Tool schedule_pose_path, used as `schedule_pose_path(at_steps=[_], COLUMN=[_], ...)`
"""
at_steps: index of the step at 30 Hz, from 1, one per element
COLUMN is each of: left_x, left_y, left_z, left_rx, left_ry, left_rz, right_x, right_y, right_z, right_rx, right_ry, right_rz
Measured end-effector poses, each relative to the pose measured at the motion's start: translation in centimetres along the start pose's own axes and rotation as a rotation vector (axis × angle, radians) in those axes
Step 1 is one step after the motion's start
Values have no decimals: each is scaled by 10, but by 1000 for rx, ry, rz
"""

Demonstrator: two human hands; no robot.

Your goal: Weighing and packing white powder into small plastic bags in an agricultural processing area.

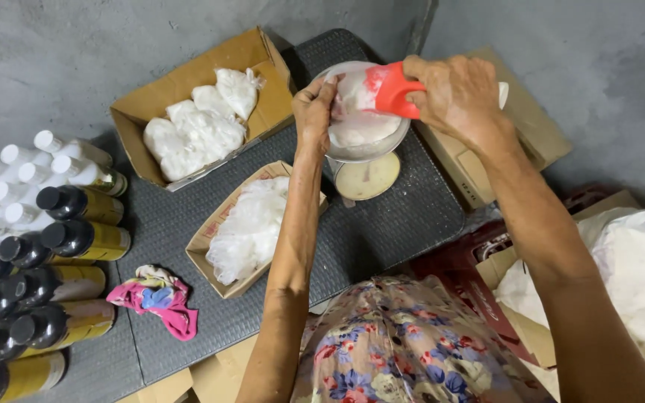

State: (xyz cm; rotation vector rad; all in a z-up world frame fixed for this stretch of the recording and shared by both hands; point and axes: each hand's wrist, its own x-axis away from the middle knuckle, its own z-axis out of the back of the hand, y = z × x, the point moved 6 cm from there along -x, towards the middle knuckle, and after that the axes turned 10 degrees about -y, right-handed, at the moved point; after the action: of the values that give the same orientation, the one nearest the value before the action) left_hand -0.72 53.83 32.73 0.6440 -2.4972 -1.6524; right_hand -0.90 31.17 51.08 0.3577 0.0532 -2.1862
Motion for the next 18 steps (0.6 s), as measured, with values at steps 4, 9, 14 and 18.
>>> schedule_pose_path(at_steps=[4,9,14,18], left_x=[-1,2,3,1], left_y=[3,10,2,-1], left_z=[-4,-2,0,-5], left_rx=[18,22,63,43], left_ry=[15,-10,-20,-40], left_rz=[8,5,8,-8], right_x=[-7,-5,-2,-2], right_y=[-1,0,-1,-14], right_z=[-6,-28,-22,-34], right_rx=[-239,-105,-189,-111], right_ry=[-174,-103,-114,-46], right_rz=[-85,37,-45,66])
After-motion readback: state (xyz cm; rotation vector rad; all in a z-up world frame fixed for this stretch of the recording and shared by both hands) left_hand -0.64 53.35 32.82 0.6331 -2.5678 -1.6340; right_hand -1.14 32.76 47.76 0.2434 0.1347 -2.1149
